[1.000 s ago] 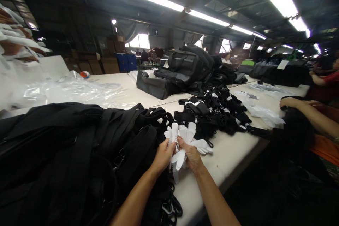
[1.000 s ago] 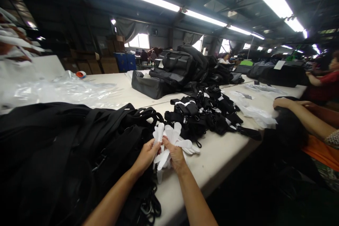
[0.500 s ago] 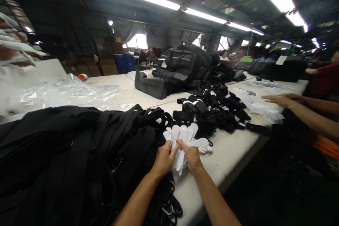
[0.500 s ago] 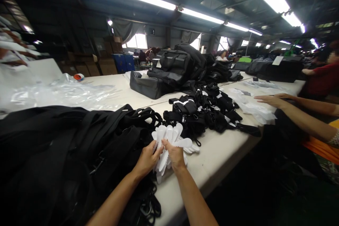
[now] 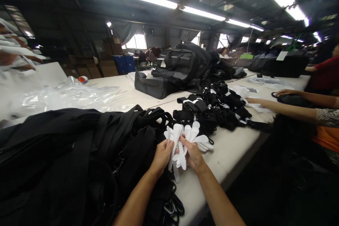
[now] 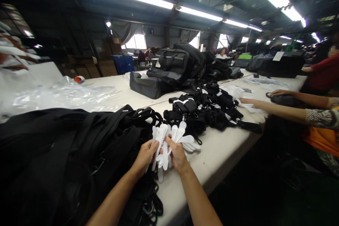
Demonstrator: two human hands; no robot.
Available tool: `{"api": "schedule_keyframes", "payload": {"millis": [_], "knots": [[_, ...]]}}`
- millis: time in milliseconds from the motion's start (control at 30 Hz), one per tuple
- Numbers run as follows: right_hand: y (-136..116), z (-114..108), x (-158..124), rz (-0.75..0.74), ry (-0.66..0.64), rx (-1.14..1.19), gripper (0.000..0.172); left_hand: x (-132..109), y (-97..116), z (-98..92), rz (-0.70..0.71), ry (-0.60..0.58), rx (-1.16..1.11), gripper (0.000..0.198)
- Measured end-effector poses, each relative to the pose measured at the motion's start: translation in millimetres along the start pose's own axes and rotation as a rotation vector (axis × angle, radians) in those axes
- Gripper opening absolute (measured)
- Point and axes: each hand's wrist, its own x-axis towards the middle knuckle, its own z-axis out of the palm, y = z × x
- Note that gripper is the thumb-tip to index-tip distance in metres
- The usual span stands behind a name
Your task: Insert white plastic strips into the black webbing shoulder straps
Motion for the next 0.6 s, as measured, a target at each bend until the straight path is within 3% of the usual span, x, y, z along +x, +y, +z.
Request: {"api": "schedule_keyframes", "payload": {"millis": [133,233,367,600], "knots": [[-5.2,5.2,-6.0,0.077,-0.098,0.037,0.034,-0.3,1.3,1.3,0.0,-0.002,-0.015,0.035],[-2.5,5.6,-6.4,0.051,-0.022,0.006,0.034,-1.1,4.8,2.6,0.012,0.006,0.019,0.033],[3.9,4.0,-3.7,-0.11,0.099,-0.1,0.032,-2.6,6.2,3.4,0.049,0.018,0.115,0.032],[4.7,4.4,-2.6,-0.206,0.149,-0.098,0.035,-0.4,1.8,-1.6,0.082,0.058,0.191,0.033]]}}
